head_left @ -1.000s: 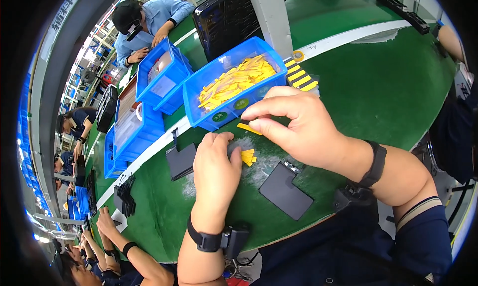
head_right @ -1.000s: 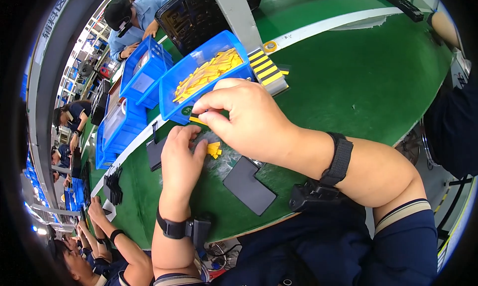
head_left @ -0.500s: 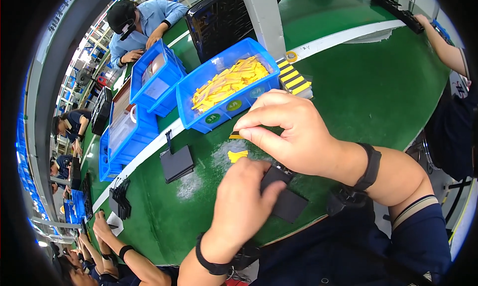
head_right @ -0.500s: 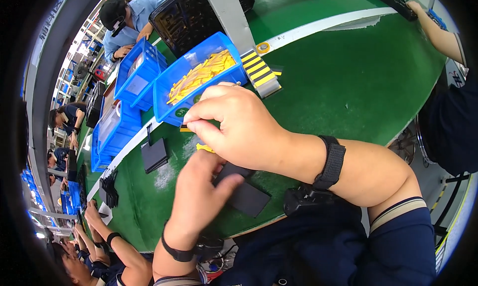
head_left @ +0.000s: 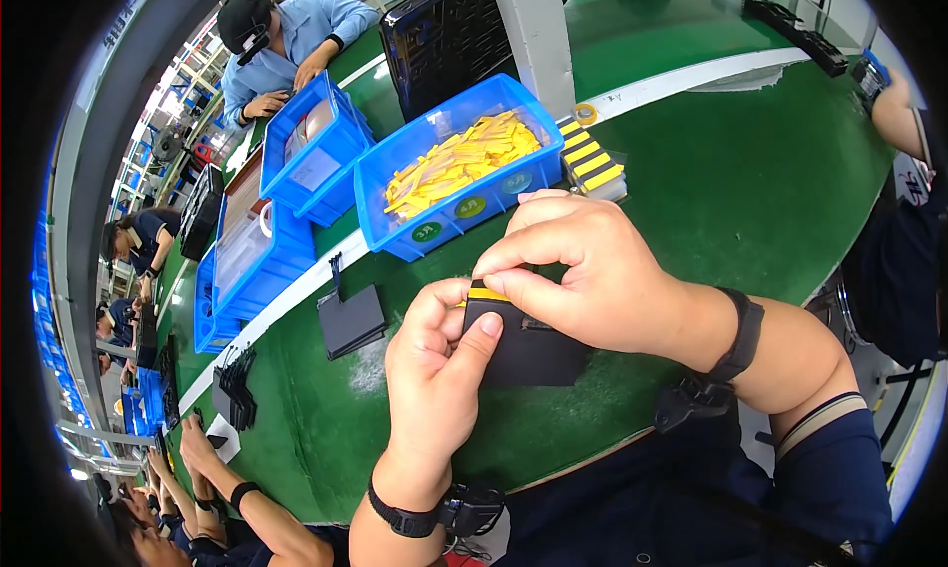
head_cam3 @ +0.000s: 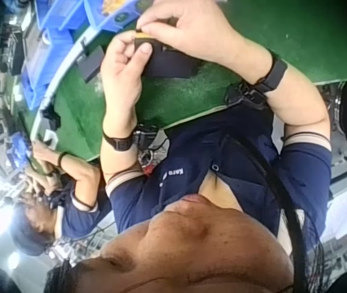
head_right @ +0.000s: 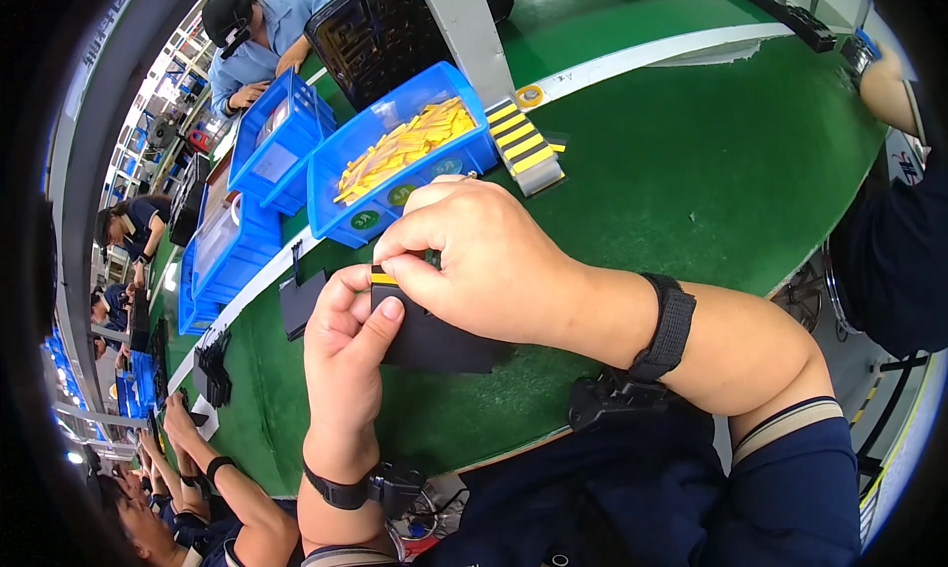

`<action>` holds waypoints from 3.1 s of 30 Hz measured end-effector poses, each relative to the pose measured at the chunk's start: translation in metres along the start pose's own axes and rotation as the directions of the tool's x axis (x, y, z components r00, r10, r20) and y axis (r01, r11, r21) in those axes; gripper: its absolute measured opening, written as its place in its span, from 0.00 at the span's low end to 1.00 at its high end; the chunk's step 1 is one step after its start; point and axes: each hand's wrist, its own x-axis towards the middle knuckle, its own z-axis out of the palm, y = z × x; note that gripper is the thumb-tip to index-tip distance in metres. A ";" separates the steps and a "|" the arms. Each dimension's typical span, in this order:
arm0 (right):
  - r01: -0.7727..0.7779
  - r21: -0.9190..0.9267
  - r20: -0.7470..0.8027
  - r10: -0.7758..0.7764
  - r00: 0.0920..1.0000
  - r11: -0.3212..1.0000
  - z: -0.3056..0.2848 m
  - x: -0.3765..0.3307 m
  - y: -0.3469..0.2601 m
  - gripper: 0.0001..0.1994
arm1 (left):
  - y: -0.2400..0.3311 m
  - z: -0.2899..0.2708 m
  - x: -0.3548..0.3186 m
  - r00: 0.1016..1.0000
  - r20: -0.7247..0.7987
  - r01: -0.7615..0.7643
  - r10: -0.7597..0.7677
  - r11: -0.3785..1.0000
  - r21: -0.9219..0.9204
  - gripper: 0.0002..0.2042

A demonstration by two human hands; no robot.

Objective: Assemble small plastic and adhesive components on a workbench in an electronics or manufacturing environment.

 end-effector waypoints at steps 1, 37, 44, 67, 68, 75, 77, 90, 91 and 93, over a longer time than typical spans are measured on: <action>-0.007 -0.031 0.010 0.007 1.000 1.000 -0.001 0.000 -0.001 0.04 | 0.000 0.000 0.000 1.000 -0.008 0.005 -0.005 1.000 0.006 0.11; 0.325 -0.254 -0.015 -0.340 0.940 0.911 0.003 -0.001 -0.010 0.08 | -0.003 -0.001 0.003 0.994 -0.078 -0.093 0.080 0.980 -0.176 0.12; 0.226 -0.218 0.002 -0.231 0.973 0.950 -0.003 0.000 -0.011 0.07 | -0.008 -0.002 0.000 0.963 -0.100 -0.218 0.252 0.939 0.265 0.16; 0.243 -0.392 -0.045 -0.282 0.958 0.887 0.005 -0.004 -0.001 0.05 | -0.007 0.015 -0.006 0.960 -0.200 -0.173 0.197 0.976 0.131 0.13; 0.244 -0.390 -0.045 -0.283 0.958 0.888 0.006 -0.004 -0.002 0.05 | -0.006 0.014 -0.007 0.952 -0.189 -0.195 0.239 0.955 0.225 0.13; 0.151 -0.267 0.063 -0.139 0.988 0.952 0.006 -0.005 -0.001 0.05 | -0.004 -0.013 0.011 0.910 -0.232 -0.203 0.342 0.859 0.471 0.11; 0.129 -0.223 0.078 -0.114 0.990 0.966 0.005 -0.007 0.001 0.04 | -0.002 -0.051 0.027 0.884 -0.355 -0.154 0.304 0.907 0.393 0.10; -0.268 -0.084 0.252 0.281 0.926 0.960 0.004 -0.002 0.011 0.05 | 0.013 -0.065 0.030 0.905 -0.204 -0.079 0.374 0.618 0.782 0.12; -0.339 -0.033 0.318 0.332 0.888 0.940 0.006 -0.001 0.009 0.05 | 0.010 -0.051 0.023 0.951 -0.064 -0.195 0.302 0.748 0.634 0.11; -0.365 -0.031 0.341 0.353 0.871 0.931 0.008 -0.001 0.010 0.05 | 0.000 -0.033 0.019 0.965 0.043 -0.230 0.259 0.756 0.612 0.09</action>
